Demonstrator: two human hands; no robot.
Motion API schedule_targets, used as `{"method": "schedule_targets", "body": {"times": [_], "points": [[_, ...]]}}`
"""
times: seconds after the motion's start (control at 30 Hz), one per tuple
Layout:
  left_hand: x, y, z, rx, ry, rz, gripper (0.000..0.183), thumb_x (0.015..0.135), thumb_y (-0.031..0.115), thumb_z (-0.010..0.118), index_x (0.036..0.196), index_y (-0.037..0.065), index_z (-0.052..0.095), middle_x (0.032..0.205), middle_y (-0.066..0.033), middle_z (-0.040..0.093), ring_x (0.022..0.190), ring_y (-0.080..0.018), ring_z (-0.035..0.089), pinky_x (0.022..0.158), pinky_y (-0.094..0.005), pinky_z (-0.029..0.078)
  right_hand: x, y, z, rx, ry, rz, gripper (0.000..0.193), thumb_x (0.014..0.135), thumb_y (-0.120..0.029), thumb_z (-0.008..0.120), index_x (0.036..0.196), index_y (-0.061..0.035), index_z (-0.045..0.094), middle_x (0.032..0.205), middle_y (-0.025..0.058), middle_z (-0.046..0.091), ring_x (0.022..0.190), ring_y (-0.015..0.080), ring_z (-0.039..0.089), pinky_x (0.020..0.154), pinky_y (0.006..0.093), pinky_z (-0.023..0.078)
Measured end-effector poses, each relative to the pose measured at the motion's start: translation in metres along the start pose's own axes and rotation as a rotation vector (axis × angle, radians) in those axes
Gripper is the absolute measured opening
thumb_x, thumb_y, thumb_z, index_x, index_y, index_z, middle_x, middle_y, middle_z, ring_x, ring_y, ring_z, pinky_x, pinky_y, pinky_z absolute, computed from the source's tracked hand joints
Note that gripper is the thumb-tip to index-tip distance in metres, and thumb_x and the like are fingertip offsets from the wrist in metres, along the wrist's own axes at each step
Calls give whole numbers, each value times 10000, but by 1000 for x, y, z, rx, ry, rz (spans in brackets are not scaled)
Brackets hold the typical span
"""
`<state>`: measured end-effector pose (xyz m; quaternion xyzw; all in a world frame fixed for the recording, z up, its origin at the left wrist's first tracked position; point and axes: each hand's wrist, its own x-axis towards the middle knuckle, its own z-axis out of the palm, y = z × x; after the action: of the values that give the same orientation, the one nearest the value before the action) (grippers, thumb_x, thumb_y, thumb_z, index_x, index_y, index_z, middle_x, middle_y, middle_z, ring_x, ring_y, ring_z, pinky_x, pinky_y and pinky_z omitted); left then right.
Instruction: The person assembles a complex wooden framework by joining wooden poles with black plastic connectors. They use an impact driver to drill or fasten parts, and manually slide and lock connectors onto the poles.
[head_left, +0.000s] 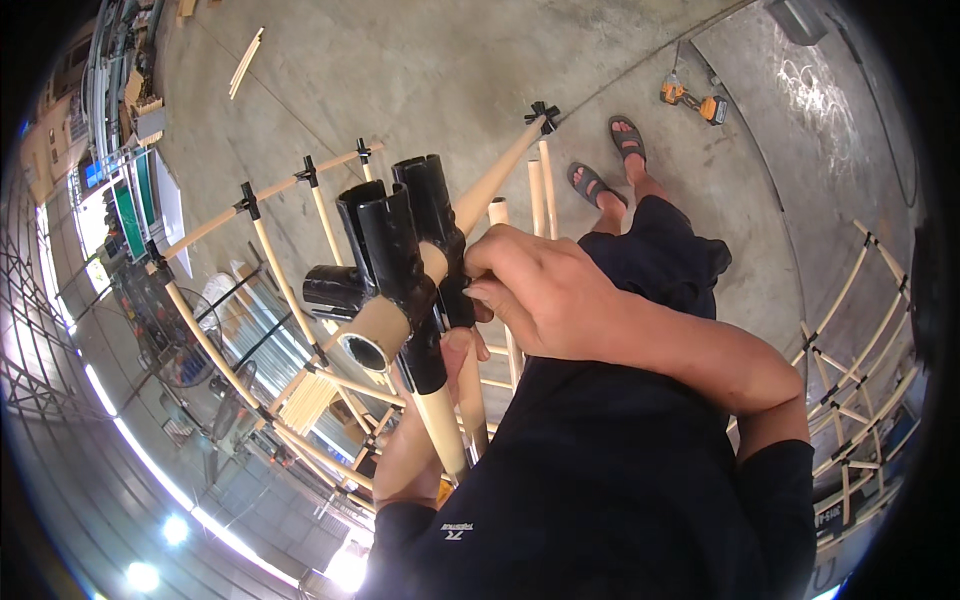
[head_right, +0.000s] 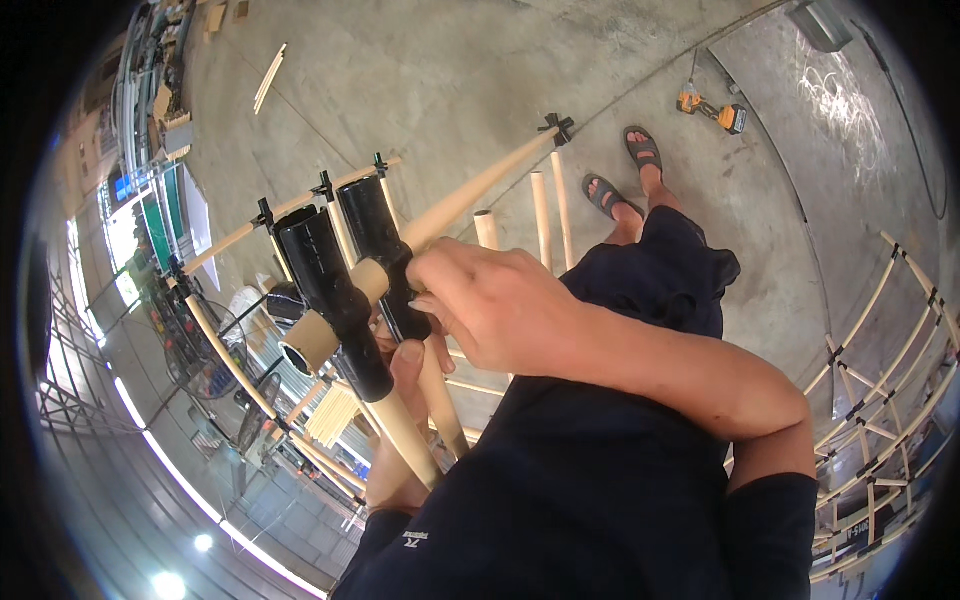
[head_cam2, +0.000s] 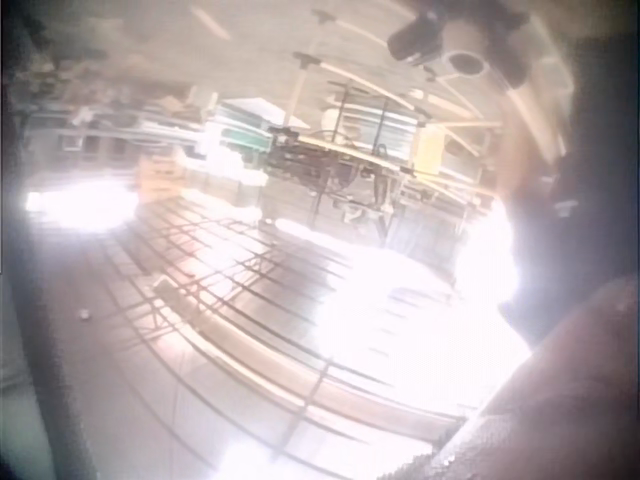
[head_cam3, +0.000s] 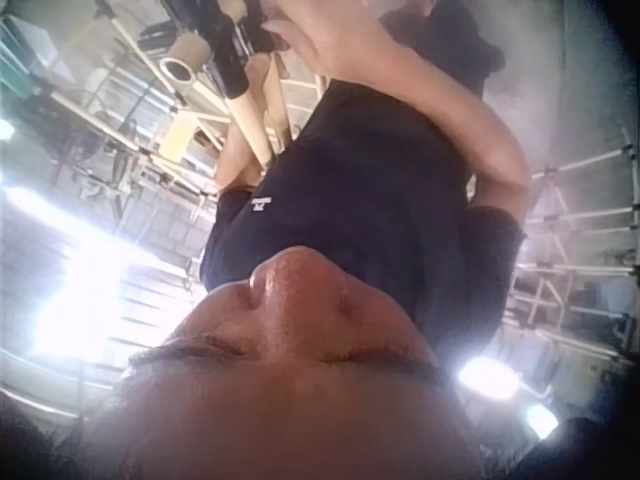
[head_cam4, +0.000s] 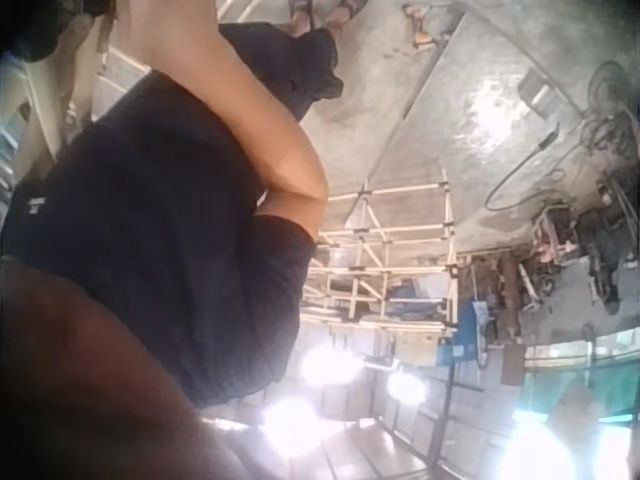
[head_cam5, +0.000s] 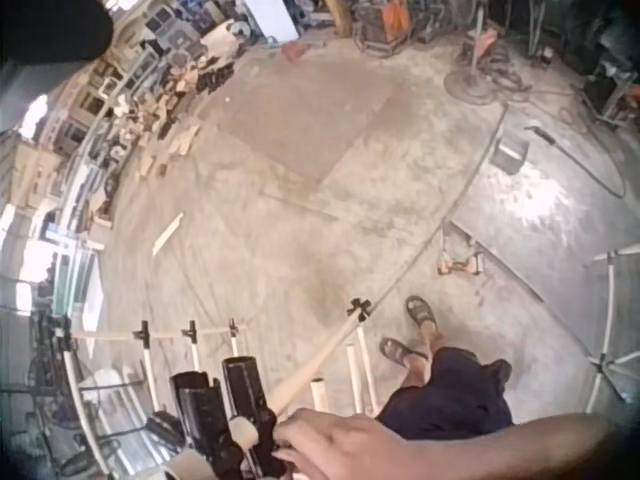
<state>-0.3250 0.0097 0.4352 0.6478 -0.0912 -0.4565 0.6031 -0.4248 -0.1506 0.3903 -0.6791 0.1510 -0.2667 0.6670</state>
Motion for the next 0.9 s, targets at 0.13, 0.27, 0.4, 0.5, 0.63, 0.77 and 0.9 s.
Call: {"method": "schedule_targets", "body": {"times": [0.13, 0.27, 0.4, 0.5, 0.63, 0.77, 0.9], "points": [[-5, 3, -1, -11, -19, -29, 411, 970, 67, 602, 1352, -21, 476, 1009, -204, 620, 597, -192, 600, 447, -264, 465, 5, 9, 3, -131, -47, -99, 173, 911, -137, 698, 1012, -30, 608, 861, 128, 658, 754, 323, 686, 589, 406, 530], [-7, 8, 3, -19, -25, -53, 403, 983, 99, 605, 1343, -27, 474, 999, -209, 610, 554, -187, 578, 429, -264, 440, 6, 18, -3, -93, -166, 46, 176, 903, -147, 697, 1015, -42, 610, 869, 130, 659, 735, 313, 685, 568, 404, 522], [-4, 14, 13, -52, -38, -39, 403, 1009, 170, 610, 1323, -40, 469, 964, -202, 585, 509, -182, 546, 400, -267, 396, 8, 18, -9, -205, -75, -188, 157, 906, -151, 687, 993, -46, 611, 829, 118, 661, 701, 308, 679, 536, 402, 509], [-4, 9, 6, -52, -35, -40, 391, 1017, 173, 612, 1307, -46, 466, 922, -178, 566, 498, -182, 545, 398, -273, 399, 13, 16, -7, -261, -67, -253, 141, 916, -159, 675, 946, -47, 595, 792, 109, 656, 692, 307, 677, 540, 407, 508], [-10, -12, -18, -84, -191, 10, 370, 1024, 153, 600, 1309, -41, 467, 932, -182, 572, 477, -182, 534, 393, -277, 401, 14, 8, -8, -201, -158, -132, 155, 928, -172, 664, 887, -58, 566, 746, 101, 632, 682, 305, 675, 553, 405, 513], [-3, 11, 11, 71, 12, 14, 388, 1004, 114, 624, 1325, -41, 471, 928, -159, 570, 464, -187, 525, 372, -279, 404, 9, 13, -1, 170, -217, 166, 170, 935, -195, 666, 885, -63, 571, 719, 95, 614, 672, 295, 674, 542, 396, 512], [-2, 11, 10, -13, 0, -44, 439, 976, 171, 669, 1316, -31, 480, 923, -148, 560, 478, -186, 514, 361, -268, 407, 10, 7, -12, -346, -114, -187, 181, 943, -211, 662, 919, -50, 583, 785, 109, 630, 713, 296, 683, 573, 415, 529]]}}
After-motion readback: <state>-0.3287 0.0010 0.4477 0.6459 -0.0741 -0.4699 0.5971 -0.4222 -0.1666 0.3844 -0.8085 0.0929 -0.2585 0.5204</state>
